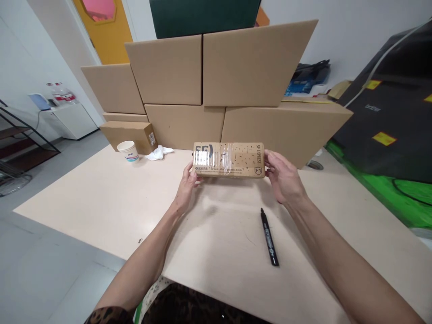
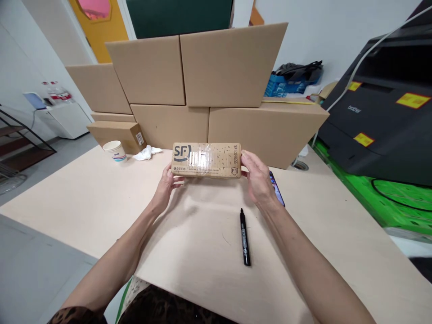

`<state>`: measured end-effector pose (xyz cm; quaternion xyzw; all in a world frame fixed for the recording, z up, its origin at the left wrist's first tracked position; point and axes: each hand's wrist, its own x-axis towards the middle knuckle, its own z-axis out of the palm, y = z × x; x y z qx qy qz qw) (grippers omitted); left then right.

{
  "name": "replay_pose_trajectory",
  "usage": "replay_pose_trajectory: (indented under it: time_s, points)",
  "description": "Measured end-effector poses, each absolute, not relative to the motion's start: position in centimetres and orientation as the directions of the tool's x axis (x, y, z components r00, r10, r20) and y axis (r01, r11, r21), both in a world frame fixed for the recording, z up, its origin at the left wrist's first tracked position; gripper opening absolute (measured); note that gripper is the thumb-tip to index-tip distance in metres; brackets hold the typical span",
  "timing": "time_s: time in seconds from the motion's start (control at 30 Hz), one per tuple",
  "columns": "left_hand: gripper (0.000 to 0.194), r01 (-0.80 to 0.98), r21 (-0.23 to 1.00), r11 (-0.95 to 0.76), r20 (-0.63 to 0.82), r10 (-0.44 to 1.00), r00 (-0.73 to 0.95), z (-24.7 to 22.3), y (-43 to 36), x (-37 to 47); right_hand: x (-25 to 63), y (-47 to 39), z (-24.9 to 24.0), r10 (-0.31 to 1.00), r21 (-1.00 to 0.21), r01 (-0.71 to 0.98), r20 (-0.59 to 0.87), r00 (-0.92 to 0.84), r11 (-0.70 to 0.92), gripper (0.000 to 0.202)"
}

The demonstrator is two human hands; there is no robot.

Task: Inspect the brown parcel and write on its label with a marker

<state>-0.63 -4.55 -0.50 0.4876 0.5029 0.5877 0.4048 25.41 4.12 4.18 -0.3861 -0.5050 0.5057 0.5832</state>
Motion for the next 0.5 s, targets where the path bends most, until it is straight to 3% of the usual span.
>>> replay_pose_trajectory:
  time_s: [0.5]
  points:
    - [0.073, 0.073, 0.976, -0.206, 0.219, 0.938, -0.269, 0.51, -4.98, -0.17, 25.35, 4.02, 4.04, 0.985, -0.976, -0.140, 0.170, -0.024, 0.166, 0.026]
